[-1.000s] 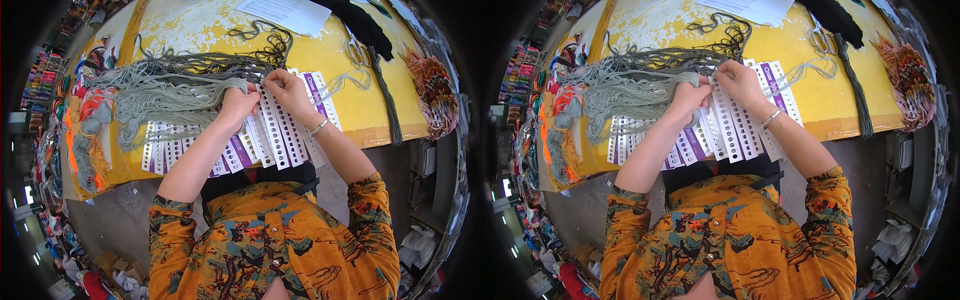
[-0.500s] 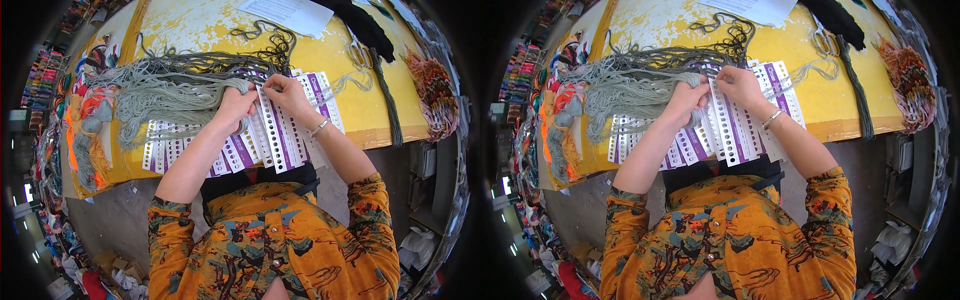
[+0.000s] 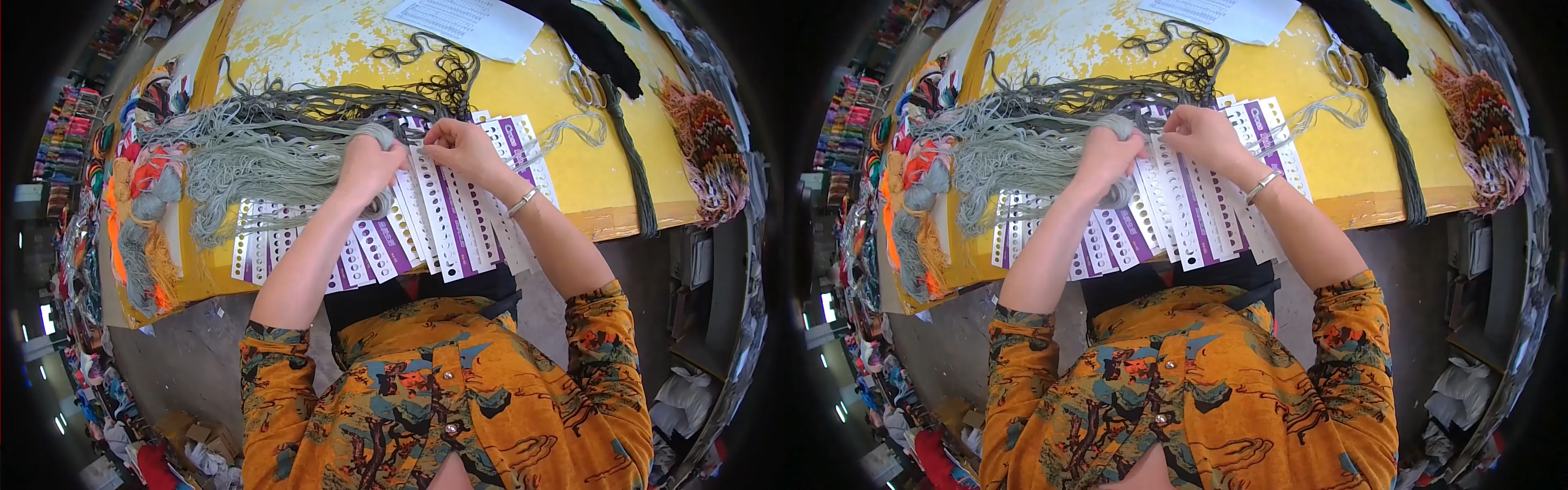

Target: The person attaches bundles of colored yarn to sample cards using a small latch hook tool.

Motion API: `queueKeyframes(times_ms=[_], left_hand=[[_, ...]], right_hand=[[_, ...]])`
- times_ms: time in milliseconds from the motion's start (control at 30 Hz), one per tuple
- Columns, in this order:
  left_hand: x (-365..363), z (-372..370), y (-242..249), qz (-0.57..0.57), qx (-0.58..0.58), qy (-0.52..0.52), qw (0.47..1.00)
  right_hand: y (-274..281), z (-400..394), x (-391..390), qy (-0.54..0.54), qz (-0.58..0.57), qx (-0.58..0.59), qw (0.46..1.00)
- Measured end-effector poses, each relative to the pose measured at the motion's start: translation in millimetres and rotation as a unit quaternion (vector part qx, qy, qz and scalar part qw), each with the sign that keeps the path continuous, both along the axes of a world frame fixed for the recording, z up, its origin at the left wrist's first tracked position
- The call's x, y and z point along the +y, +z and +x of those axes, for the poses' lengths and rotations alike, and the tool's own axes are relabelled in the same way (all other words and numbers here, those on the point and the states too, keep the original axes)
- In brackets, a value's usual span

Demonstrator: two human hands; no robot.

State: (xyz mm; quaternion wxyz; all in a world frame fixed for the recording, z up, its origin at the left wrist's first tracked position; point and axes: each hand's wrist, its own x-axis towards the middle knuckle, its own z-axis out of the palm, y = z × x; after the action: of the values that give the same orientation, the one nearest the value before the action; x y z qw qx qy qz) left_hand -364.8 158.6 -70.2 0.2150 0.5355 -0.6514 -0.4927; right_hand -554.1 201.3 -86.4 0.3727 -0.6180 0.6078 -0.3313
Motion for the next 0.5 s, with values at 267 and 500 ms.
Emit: queueKeyframes(times_ms=[267, 500], left_hand=[[-2, 17, 11, 0.143, 0.128, 0.033, 0.981], [7, 9, 18, 0.169, 0.176, 0.021, 0.970]], right_hand=[[9, 8, -1, -0.014, 0.002, 0.076, 0.997], [11, 13, 2, -0.031, -0.004, 0.112, 0.993]])
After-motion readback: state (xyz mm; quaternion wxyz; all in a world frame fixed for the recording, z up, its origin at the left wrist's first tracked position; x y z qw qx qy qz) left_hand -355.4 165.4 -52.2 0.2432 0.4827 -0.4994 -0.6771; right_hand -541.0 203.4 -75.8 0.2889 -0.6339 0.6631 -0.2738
